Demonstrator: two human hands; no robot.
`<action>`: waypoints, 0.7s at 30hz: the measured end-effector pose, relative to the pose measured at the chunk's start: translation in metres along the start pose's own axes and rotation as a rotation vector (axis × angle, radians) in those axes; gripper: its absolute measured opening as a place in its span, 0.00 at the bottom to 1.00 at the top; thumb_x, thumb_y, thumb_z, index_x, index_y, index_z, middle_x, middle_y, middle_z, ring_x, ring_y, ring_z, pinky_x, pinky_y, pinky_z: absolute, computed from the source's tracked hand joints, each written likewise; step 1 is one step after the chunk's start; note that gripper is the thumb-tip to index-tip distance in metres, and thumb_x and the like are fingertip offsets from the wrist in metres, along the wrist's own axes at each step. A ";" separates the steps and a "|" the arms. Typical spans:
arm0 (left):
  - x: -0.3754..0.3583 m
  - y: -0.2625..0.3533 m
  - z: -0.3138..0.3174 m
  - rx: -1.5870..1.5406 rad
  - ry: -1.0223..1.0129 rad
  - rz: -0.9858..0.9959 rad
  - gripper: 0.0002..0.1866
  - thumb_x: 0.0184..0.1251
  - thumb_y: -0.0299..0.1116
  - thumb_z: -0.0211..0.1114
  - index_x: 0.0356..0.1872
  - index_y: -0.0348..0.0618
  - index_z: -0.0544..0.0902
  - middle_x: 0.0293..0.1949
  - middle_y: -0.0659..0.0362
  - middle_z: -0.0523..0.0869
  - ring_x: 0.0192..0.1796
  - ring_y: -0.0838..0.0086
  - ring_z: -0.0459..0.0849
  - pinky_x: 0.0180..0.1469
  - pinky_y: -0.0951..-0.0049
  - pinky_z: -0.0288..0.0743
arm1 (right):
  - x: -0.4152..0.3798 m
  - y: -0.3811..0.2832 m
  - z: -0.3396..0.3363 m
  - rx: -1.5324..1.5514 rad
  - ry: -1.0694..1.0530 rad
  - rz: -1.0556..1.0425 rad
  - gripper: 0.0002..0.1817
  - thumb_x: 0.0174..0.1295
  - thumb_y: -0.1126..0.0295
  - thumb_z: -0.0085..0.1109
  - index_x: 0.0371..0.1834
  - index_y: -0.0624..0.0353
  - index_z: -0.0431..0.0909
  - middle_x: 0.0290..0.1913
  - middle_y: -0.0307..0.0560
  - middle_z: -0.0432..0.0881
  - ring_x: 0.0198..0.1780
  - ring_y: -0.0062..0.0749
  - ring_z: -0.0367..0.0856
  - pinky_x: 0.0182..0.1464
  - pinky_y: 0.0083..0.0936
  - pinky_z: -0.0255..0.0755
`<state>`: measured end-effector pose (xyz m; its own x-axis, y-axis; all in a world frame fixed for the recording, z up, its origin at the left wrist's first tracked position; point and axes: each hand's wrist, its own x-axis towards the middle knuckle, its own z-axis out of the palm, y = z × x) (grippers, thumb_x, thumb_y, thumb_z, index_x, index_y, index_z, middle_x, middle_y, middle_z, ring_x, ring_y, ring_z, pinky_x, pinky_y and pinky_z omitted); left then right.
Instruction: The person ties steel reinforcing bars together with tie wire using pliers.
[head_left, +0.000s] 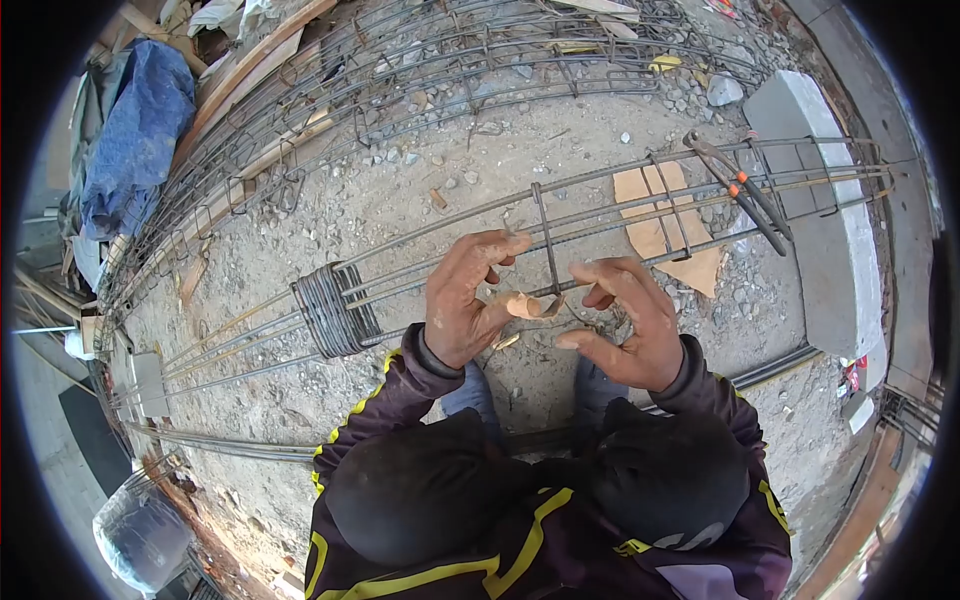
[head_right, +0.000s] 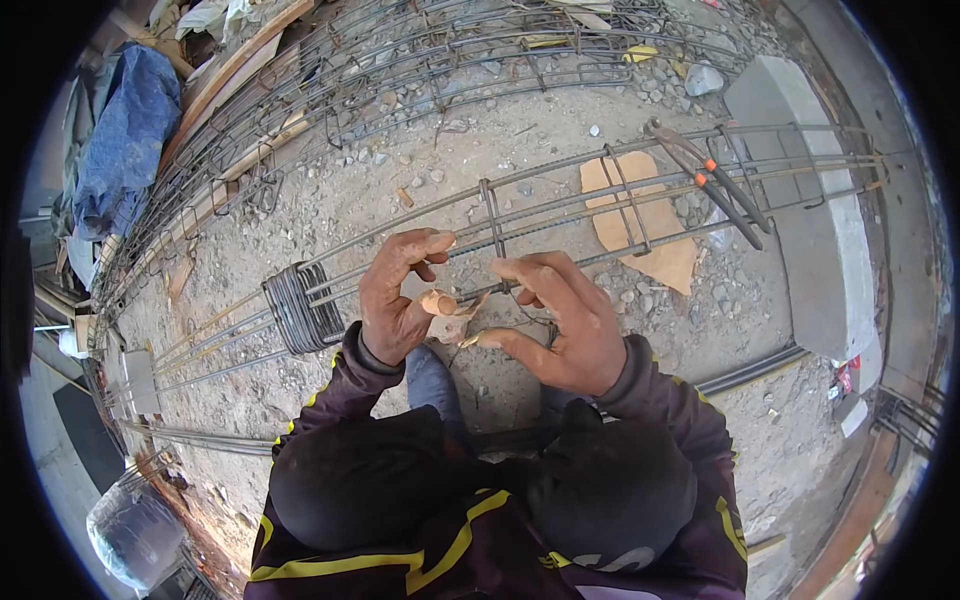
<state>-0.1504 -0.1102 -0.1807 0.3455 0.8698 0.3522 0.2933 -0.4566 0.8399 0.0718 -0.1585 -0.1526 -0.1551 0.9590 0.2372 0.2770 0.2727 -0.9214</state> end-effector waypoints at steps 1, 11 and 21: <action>-0.001 0.000 0.000 0.031 0.001 0.011 0.30 0.58 0.52 0.76 0.56 0.43 0.83 0.51 0.54 0.84 0.44 0.72 0.85 0.39 0.75 0.77 | 0.008 -0.002 0.004 0.000 -0.036 -0.038 0.18 0.54 0.69 0.75 0.46 0.63 0.83 0.39 0.49 0.83 0.37 0.35 0.83 0.36 0.27 0.77; -0.005 0.009 -0.030 -0.074 -0.177 -0.156 0.22 0.64 0.37 0.73 0.57 0.43 0.82 0.51 0.56 0.85 0.49 0.70 0.84 0.44 0.73 0.79 | 0.031 -0.009 0.015 0.811 -0.289 0.463 0.07 0.64 0.72 0.67 0.35 0.65 0.82 0.24 0.37 0.79 0.23 0.13 0.70 0.27 0.16 0.62; -0.020 -0.001 -0.032 -1.316 -0.196 -0.754 0.27 0.76 0.38 0.61 0.71 0.43 0.69 0.57 0.61 0.80 0.55 0.77 0.80 0.54 0.72 0.77 | 0.051 -0.003 0.059 1.300 -0.155 0.646 0.07 0.67 0.71 0.61 0.33 0.61 0.80 0.21 0.33 0.72 0.19 0.14 0.65 0.23 0.17 0.59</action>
<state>-0.1864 -0.1213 -0.1751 0.6224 0.7303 -0.2814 -0.4890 0.6436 0.5887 0.0071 -0.1150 -0.1558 -0.4604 0.8442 -0.2745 -0.6851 -0.5345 -0.4948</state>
